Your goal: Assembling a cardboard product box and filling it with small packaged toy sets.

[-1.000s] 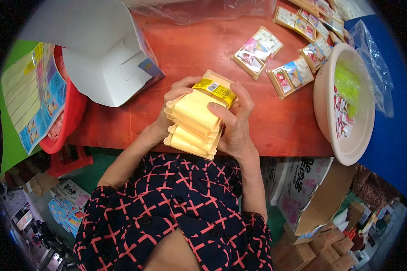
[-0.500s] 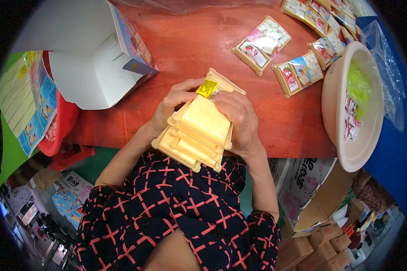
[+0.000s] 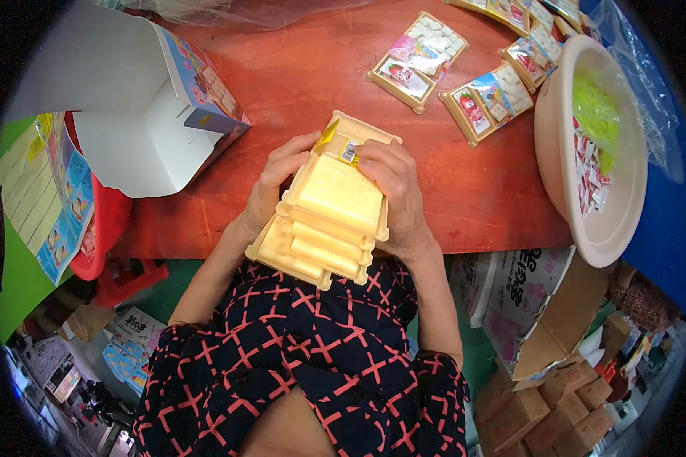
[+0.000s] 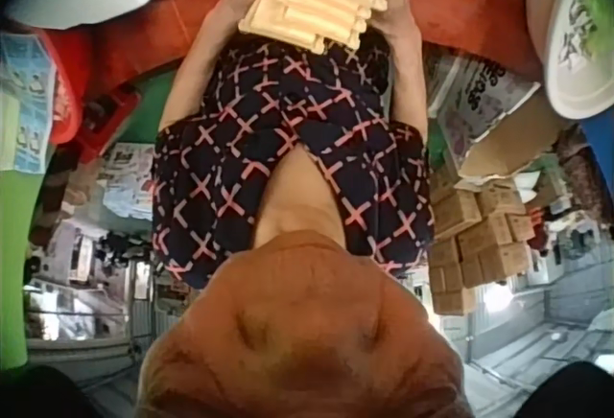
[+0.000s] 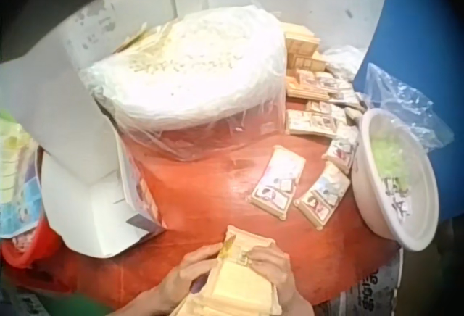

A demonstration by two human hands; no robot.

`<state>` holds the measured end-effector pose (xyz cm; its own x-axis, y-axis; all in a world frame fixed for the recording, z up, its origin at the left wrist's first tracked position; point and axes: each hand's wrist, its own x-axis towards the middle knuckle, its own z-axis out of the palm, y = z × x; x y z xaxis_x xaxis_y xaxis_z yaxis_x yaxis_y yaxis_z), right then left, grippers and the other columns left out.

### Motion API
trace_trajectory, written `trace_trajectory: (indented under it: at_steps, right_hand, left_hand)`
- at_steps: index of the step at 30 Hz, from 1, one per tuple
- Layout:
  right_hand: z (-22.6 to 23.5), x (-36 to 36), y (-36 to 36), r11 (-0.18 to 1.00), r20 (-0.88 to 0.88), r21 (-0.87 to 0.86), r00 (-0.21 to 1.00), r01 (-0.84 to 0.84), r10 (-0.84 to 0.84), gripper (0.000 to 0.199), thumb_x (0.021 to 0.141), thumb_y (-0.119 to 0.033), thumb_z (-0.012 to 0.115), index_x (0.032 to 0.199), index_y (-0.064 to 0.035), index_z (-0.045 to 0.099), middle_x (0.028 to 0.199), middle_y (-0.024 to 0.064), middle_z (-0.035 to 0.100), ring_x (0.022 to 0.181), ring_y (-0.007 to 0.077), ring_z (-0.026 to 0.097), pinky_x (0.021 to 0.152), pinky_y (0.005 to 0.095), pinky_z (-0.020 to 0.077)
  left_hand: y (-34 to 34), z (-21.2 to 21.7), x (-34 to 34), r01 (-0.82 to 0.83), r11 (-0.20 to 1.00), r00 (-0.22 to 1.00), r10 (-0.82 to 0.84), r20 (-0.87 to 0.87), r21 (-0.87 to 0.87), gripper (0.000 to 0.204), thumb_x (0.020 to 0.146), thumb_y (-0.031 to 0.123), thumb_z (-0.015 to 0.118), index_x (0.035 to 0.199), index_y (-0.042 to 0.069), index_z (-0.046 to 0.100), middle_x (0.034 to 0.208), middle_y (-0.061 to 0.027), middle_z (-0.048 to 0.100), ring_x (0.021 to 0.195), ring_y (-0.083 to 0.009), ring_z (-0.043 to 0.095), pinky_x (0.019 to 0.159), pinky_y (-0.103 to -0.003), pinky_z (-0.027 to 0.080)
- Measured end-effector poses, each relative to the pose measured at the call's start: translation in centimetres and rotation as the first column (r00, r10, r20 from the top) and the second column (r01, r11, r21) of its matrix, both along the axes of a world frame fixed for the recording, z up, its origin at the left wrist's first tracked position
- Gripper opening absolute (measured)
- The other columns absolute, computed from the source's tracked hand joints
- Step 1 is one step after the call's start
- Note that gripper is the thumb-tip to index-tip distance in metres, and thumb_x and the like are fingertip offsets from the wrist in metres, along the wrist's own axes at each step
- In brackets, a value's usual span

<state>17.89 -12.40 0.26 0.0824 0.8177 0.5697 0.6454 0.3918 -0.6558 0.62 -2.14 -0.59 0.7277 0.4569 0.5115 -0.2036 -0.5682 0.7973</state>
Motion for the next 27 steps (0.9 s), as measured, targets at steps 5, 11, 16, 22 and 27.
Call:
trace_trajectory:
  at_steps: [5, 11, 16, 22, 27]
  right_hand:
    - [0.4, -0.4, 0.0, 0.999, 0.084, -0.028, 0.996, 0.026, -0.024, 0.058, 0.065, -0.013, 0.074, 0.113, -0.0073, 0.042, 0.111, 0.0162, 0.051, 0.104, 0.0337, 0.05, 0.093, 0.0484, 0.0382]
    - [0.5, -0.8, 0.2, 0.995, 0.23, -0.04, 0.97, 0.087, -0.075, 0.047, 0.072, -0.007, 0.067, 0.112, -0.0089, 0.042, 0.116, 0.0143, 0.05, 0.107, 0.0324, 0.05, 0.093, 0.047, 0.0398]
    - [0.7, 0.2, 1.8, 0.99, 0.364, -0.068, 0.927, 0.121, -0.088, 0.039, 0.077, -0.003, 0.058, 0.112, -0.0101, 0.043, 0.119, 0.0134, 0.049, 0.111, 0.0305, 0.048, 0.094, 0.0457, 0.0396]
    - [1.9, 3.1, 4.0, 0.976, 0.399, -0.159, 0.914, 0.146, -0.072, 0.045, 0.075, -0.003, 0.059, 0.117, -0.0111, 0.043, 0.123, 0.0127, 0.046, 0.114, 0.0322, 0.045, 0.096, 0.0474, 0.0368]
    - [4.4, 4.0, 3.2, 0.898, 0.379, -0.434, 0.919, 0.078, 0.104, 0.061, 0.07, -0.001, 0.06, 0.127, -0.0101, 0.04, 0.135, 0.0158, 0.036, 0.125, 0.0337, 0.036, 0.103, 0.0485, 0.0301]
  left_hand:
    - [-0.5, 2.3, -2.1, 0.095, 0.915, 0.963, -0.185, -0.197, -0.392, 0.072, 0.076, 0.011, 0.068, 0.135, 0.009, 0.027, 0.139, -0.0224, 0.028, 0.126, -0.0365, 0.034, 0.104, -0.042, 0.03]
    - [0.7, 2.0, -4.1, -0.022, 1.0, 0.893, 0.03, -0.449, 0.022, 0.057, 0.081, 0.013, 0.057, 0.133, 0.007, 0.035, 0.14, -0.0182, 0.031, 0.128, -0.0358, 0.033, 0.104, -0.043, 0.028]
    - [1.5, 0.2, -2.4, -0.234, 0.87, 0.764, 0.441, -0.471, 0.434, 0.049, 0.079, 0.013, 0.052, 0.127, 0.007, 0.043, 0.131, -0.0186, 0.04, 0.115, -0.0354, 0.044, 0.092, -0.043, 0.038]
    - [4.9, 2.1, 0.0, -0.089, 0.915, 0.792, 0.304, -0.529, 0.393, 0.046, 0.081, 0.011, 0.049, 0.126, 0.004, 0.043, 0.125, -0.0159, 0.044, 0.11, -0.0331, 0.046, 0.092, -0.039, 0.041]
    - [4.9, 4.0, -2.2, -0.148, 0.985, 0.81, 0.068, -0.583, -0.091, 0.047, 0.083, 0.007, 0.052, 0.127, -0.002, 0.04, 0.123, -0.0182, 0.049, 0.114, -0.032, 0.048, 0.098, -0.035, 0.039]
